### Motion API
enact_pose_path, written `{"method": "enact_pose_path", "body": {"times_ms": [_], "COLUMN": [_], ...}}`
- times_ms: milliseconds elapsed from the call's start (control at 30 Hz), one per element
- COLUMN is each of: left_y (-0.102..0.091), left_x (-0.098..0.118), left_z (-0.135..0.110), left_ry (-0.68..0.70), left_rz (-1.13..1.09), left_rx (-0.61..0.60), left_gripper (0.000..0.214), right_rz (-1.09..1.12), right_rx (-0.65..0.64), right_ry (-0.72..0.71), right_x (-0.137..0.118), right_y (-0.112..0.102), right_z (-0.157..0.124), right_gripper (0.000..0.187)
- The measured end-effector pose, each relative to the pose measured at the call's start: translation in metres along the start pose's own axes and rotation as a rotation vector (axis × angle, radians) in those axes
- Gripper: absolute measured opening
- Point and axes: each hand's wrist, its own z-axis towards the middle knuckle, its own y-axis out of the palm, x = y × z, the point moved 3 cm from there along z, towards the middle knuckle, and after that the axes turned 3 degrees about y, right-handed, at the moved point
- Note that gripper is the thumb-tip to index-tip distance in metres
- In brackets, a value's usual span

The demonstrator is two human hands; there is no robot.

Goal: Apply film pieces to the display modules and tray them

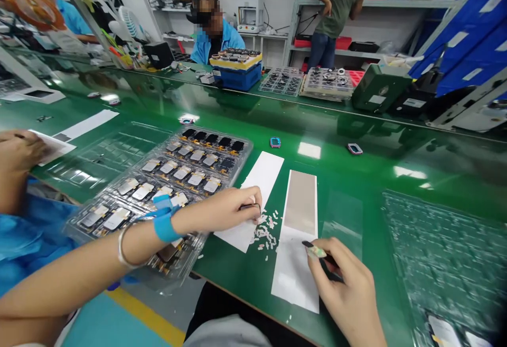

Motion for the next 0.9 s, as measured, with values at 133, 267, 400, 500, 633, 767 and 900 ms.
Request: {"method": "enact_pose_path", "body": {"times_ms": [133, 267, 400, 500, 633, 767, 900], "left_y": [0.000, -0.001, -0.038, -0.088, -0.142, -0.149, -0.133], "left_x": [-0.007, -0.013, -0.013, -0.009, -0.018, -0.044, -0.054], "left_z": [0.022, 0.037, 0.041, 0.035, 0.026, 0.025, 0.018], "left_ry": [0.019, 0.054, 0.072, 0.048, -0.040, -0.100, -0.052], "left_rz": [0.011, 0.044, 0.167, 0.279, 0.416, 0.582, 0.808], "left_rx": [-0.006, 0.054, 0.222, 0.379, 0.531, 0.549, 0.607], "left_gripper": [0.014, 0.017, 0.020, 0.023, 0.029, 0.027, 0.030], "right_rz": [0.037, 0.058, 0.058, 0.050, 0.035, 0.004, -0.020], "right_rx": [-0.027, -0.007, 0.001, 0.040, 0.032, 0.015, 0.003], "right_ry": [0.048, 0.062, 0.062, 0.094, 0.053, 0.022, 0.025], "right_x": [-0.001, 0.000, 0.004, 0.007, 0.007, 0.008, 0.009], "right_y": [-0.001, -0.001, 0.001, 0.001, 0.001, 0.002, 0.002], "right_z": [-0.001, -0.002, -0.004, -0.006, -0.006, -0.005, -0.007], "right_gripper": [0.009, 0.010, 0.009, 0.008, 0.006, 0.006, 0.007]}}
